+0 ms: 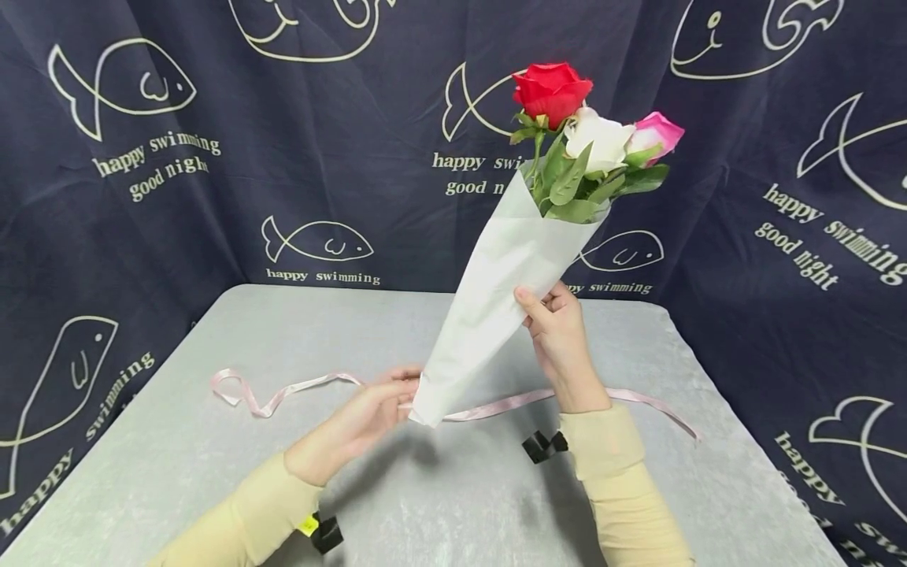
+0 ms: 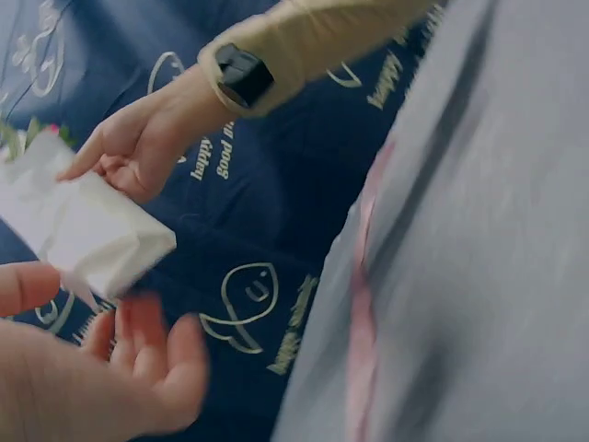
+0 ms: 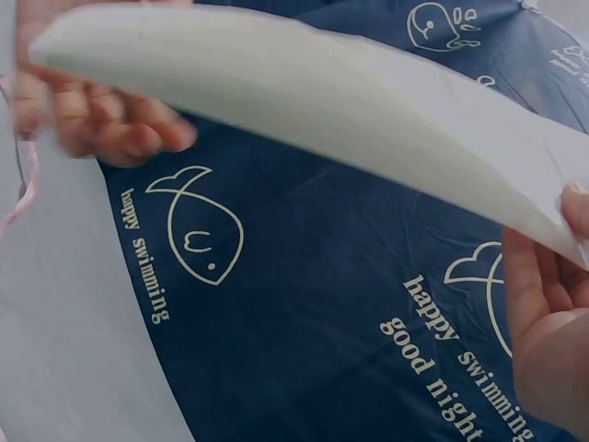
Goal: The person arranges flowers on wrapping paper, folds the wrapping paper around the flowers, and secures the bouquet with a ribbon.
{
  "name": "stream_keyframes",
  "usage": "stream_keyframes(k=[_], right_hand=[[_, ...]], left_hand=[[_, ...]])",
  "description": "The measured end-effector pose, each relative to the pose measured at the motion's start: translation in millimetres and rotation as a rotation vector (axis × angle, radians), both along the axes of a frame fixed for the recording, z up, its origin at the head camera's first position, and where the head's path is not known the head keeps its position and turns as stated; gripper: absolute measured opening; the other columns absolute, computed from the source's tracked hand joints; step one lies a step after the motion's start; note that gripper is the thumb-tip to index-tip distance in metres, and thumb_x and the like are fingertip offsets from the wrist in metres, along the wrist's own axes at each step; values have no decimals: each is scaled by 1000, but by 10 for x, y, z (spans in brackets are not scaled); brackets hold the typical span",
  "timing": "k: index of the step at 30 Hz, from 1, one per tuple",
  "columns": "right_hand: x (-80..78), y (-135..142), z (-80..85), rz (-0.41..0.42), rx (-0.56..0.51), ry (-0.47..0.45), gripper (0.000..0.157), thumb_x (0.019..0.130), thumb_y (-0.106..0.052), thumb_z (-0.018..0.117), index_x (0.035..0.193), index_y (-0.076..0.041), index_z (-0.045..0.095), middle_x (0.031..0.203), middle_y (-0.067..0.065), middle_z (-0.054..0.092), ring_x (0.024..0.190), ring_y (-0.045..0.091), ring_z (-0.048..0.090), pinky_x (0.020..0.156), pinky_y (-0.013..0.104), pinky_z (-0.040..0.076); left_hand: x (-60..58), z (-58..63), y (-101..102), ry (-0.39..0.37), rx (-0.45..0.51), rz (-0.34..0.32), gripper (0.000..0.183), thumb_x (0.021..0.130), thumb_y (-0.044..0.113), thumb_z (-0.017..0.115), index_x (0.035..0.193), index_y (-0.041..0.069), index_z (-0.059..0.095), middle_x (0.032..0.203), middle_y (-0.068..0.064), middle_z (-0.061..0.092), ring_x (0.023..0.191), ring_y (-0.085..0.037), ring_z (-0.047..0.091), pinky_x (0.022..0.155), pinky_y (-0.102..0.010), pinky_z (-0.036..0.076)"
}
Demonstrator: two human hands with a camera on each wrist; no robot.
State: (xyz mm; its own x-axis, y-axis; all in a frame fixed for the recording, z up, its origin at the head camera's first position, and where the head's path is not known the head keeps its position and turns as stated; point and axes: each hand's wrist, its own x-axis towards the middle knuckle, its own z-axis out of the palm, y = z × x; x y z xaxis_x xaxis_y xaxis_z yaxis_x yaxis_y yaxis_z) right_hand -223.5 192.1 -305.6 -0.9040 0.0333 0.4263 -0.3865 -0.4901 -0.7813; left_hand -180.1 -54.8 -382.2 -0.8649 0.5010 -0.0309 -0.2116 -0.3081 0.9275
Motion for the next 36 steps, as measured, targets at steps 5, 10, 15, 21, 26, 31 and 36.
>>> stream_keyframes(k=[5, 10, 15, 21, 26, 31, 36], right_hand=[[-2, -5, 6, -40, 5, -27, 18, 89, 8, 55, 97, -6, 62, 83, 2, 68, 76, 11, 66, 69, 22, 53], [3, -53, 9, -64, 28, -41, 17, 89, 7, 57, 98, -7, 61, 84, 1, 68, 77, 11, 66, 70, 22, 53], [10, -72, 25, -106, 50, -51, 15, 88, 5, 59, 98, -6, 61, 84, 1, 68, 78, 11, 66, 70, 23, 54], [7, -63, 20, -99, 86, -76, 16, 88, 5, 60, 100, -6, 60, 86, 1, 68, 78, 11, 66, 69, 22, 54], [6, -65, -8, -67, 117, -90, 19, 88, 5, 59, 103, -7, 59, 87, 1, 67, 77, 10, 65, 68, 22, 54], [8, -69, -10, -27, 127, -102, 20, 88, 5, 59, 105, -7, 59, 90, 1, 68, 77, 10, 66, 67, 22, 54], [6, -84, -11, -7, 165, -157, 18, 89, 5, 59, 101, -8, 60, 86, -1, 69, 73, 9, 66, 64, 22, 54]], left_hand=[[25, 66, 61, 549, -386, 394, 32, 82, 17, 73, 112, 9, 66, 100, 0, 67, 91, -13, 60, 82, -29, 48], [47, 85, 146, 697, -557, 519, 29, 70, 21, 83, 94, 14, 69, 82, 7, 65, 77, -13, 60, 76, -29, 50], [39, 71, 185, 653, -579, 490, 15, 74, 20, 80, 85, 15, 70, 73, 9, 66, 71, -6, 59, 70, -27, 51], [50, 68, 177, 594, -577, 389, 15, 76, 19, 79, 87, 11, 73, 75, 3, 71, 64, -4, 62, 58, -22, 51], [44, 49, 163, 464, -518, 279, 20, 75, 14, 80, 91, 4, 72, 78, -5, 72, 64, -7, 64, 57, -24, 53], [21, 11, 169, 239, -364, 142, 22, 76, 3, 76, 94, -5, 68, 83, -15, 72, 70, -12, 67, 65, -33, 56], [38, 19, 156, 198, -365, 69, 22, 77, 1, 74, 96, -8, 67, 86, -16, 72, 72, -13, 68, 67, -34, 56]])
